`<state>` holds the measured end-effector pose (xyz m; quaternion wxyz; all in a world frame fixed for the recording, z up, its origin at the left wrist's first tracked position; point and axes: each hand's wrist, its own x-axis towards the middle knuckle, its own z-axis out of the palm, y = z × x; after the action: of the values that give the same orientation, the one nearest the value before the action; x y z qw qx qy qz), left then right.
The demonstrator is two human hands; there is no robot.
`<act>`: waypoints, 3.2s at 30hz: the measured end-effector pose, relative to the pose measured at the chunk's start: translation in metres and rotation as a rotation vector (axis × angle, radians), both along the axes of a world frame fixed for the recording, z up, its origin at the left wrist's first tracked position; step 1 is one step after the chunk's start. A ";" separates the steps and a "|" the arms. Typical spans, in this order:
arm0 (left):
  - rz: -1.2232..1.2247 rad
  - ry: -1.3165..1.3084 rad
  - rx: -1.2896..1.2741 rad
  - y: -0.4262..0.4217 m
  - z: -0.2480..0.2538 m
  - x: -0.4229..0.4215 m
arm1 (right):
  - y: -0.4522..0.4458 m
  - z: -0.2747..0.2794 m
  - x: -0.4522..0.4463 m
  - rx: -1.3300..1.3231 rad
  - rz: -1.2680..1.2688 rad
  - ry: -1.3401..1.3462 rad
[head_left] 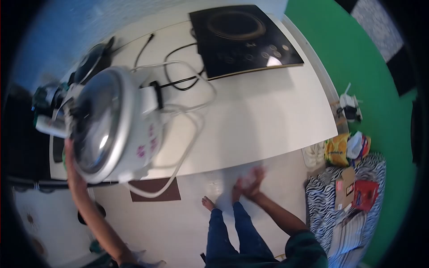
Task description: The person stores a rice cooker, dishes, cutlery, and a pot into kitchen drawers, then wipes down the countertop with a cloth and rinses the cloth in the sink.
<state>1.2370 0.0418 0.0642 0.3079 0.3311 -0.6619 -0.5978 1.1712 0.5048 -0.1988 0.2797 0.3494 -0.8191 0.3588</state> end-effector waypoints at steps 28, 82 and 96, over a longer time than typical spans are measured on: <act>0.030 0.002 -0.224 -0.014 0.009 0.020 | 0.020 -0.193 0.105 0.729 -0.012 -0.827; 0.428 -0.273 0.064 0.284 -0.015 0.298 | -0.063 0.091 0.186 -1.059 0.146 -2.272; -0.084 -0.486 0.281 0.352 -0.357 0.074 | 0.117 -0.203 0.029 -1.133 0.202 -1.994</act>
<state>1.3113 0.3937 -0.2926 0.0663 0.4763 -0.6402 -0.5990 1.2003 0.6215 -0.4018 -0.4057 -0.2014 -0.3658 0.8131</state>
